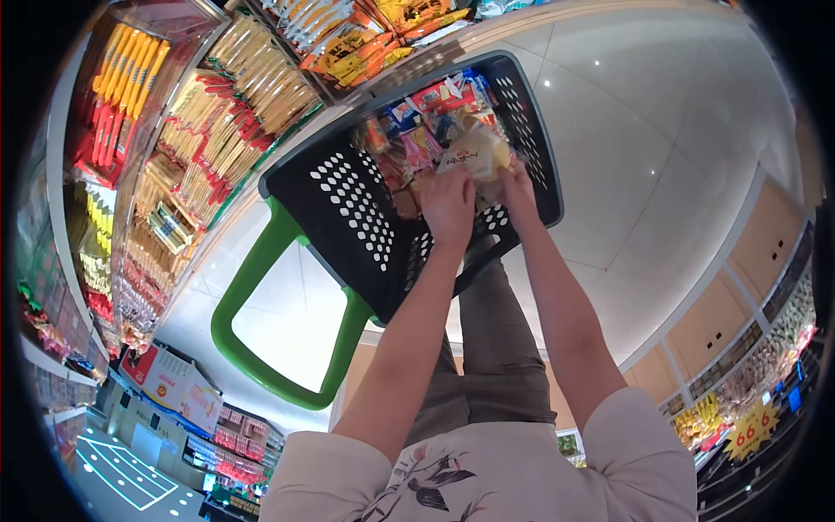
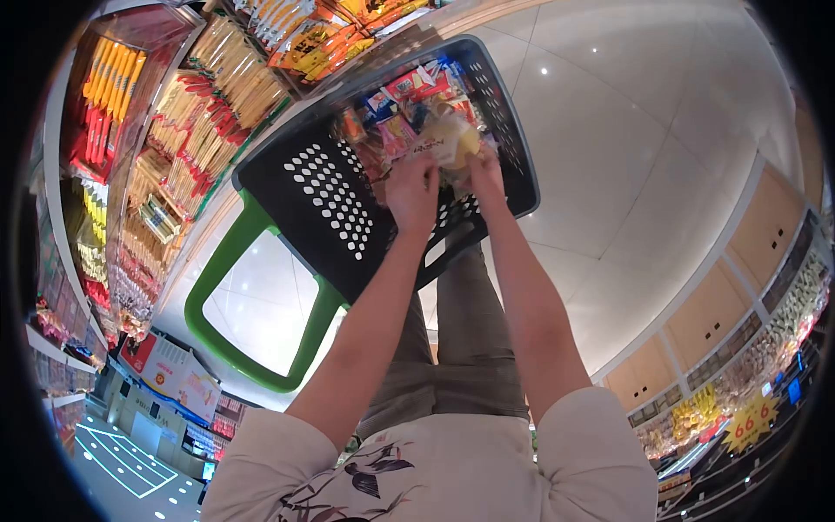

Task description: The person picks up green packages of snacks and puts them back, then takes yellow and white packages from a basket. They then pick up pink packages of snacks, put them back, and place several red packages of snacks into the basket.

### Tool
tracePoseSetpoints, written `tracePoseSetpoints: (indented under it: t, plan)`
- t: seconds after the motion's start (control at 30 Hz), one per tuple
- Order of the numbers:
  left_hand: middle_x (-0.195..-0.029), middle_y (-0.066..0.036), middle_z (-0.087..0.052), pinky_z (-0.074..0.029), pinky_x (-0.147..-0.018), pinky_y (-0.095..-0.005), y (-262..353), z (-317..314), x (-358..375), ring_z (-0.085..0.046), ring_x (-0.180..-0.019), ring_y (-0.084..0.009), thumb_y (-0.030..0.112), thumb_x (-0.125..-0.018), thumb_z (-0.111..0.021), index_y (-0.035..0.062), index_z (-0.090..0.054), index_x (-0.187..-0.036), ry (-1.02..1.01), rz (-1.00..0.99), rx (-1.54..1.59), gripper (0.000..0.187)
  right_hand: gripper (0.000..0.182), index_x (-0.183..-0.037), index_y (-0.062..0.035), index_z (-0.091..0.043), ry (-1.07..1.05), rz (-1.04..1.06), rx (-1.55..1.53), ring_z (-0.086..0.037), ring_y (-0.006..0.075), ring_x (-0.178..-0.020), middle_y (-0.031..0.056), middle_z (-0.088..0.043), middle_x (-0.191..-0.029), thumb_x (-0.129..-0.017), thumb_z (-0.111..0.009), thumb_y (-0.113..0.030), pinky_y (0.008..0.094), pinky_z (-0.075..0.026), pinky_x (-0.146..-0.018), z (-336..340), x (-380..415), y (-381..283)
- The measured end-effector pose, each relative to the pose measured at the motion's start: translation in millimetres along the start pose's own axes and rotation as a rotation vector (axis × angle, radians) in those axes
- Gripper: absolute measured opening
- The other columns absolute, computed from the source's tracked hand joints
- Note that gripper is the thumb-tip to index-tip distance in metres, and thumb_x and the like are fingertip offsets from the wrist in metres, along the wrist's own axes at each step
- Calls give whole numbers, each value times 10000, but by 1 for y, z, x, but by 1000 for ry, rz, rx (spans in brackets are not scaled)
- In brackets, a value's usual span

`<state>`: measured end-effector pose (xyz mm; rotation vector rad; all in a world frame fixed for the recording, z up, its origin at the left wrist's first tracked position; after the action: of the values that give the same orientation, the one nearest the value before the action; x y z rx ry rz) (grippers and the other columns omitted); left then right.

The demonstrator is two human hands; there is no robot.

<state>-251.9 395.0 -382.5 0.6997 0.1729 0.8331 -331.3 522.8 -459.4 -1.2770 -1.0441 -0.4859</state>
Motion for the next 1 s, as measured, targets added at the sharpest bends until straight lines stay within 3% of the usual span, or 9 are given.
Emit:
tracePoseSetpoints:
  t: [0.1,0.2,0.3,0.5,0.63,0.73,0.83,0.93,1.0]
  plan:
    - [-1072,12,-657,-418,-849,-400,23,-1,15,-574,-1010,-237,125,-742,-700,145,-647,-857,-27,-76,-18,129,386,-1283,-73,-469,-12,-121,-326,-625,233,-998,103,-597,-1145,-972,-472,-302,379,-554,-773,-6,7,9]
    - [-1164,29,-620,-383,-887,-406,36,6,23,-545,-1052,-223,149,-740,-700,165,-643,-883,-17,-120,-40,155,465,-1340,-104,-451,-262,-73,-509,-577,237,-1102,81,-573,-1236,-996,-392,-412,400,-476,-916,-15,10,5]
    - [-1235,27,-589,-367,-914,-416,43,12,28,-519,-1106,-227,170,-738,-708,176,-646,-902,-15,-114,-60,176,490,-1347,-83,-444,-262,-93,-510,-540,250,-1160,96,-562,-1262,-1002,-357,-420,393,-432,-980,-15,27,-7]
    - [-1301,-8,-552,-301,-1028,-481,52,17,34,-433,-1259,-305,166,-720,-740,162,-639,-920,-30,-72,-66,225,444,-1304,-103,-458,-436,-94,-469,-567,236,-1099,95,-570,-1215,-1004,-328,-403,446,-477,-917,-12,49,-35]
    - [-1356,-64,-491,-262,-1038,-613,54,11,39,-341,-1342,-347,186,-745,-727,146,-627,-971,-112,-93,75,251,402,-1301,-99,-445,-448,-99,-395,-580,219,-1073,81,-566,-1186,-975,-462,-333,404,-531,-836,-3,46,-39]
    - [-1346,-148,-469,-282,-1071,-543,49,11,37,-344,-1330,-385,164,-756,-726,92,-595,-1066,-92,-107,171,345,388,-1282,-89,-436,-364,-34,-213,-590,198,-1055,74,-567,-1156,-944,-551,-242,350,-553,-774,-2,51,-50]
    - [-1338,-191,-453,-344,-1054,-446,28,19,30,-411,-1280,-364,162,-784,-729,27,-534,-1173,108,300,383,455,385,-1257,-85,-433,-347,-2,-102,-595,175,-1039,72,-571,-1132,-921,-594,-183,317,-557,-738,-1,63,-65]
    - [-1337,-178,-443,-404,-989,-377,9,8,21,-496,-1185,-280,193,-814,-736,-11,-482,-1230,75,593,949,528,372,-1237,-84,-445,-394,101,98,-593,156,-1028,74,-579,-1113,-913,-607,-168,307,-549,-744,4,69,-71]
    - [-1248,-108,-521,-456,-908,-315,-8,-1,23,-547,-1083,-183,175,-829,-731,9,-495,-1238,-29,580,1045,501,361,-1226,-88,-464,-464,231,175,-588,141,-1022,72,-584,-1101,-904,-618,-147,298,-542,-751,5,80,-69]
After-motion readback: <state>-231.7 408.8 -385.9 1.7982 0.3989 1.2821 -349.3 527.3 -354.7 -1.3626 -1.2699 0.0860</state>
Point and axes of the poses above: each hand's wrist, its own x-axis away from the middle knuckle, its own z-axis out of the back of the hand, y = z × x, the point moved 4 cm from there along -x, towards the middle knuckle
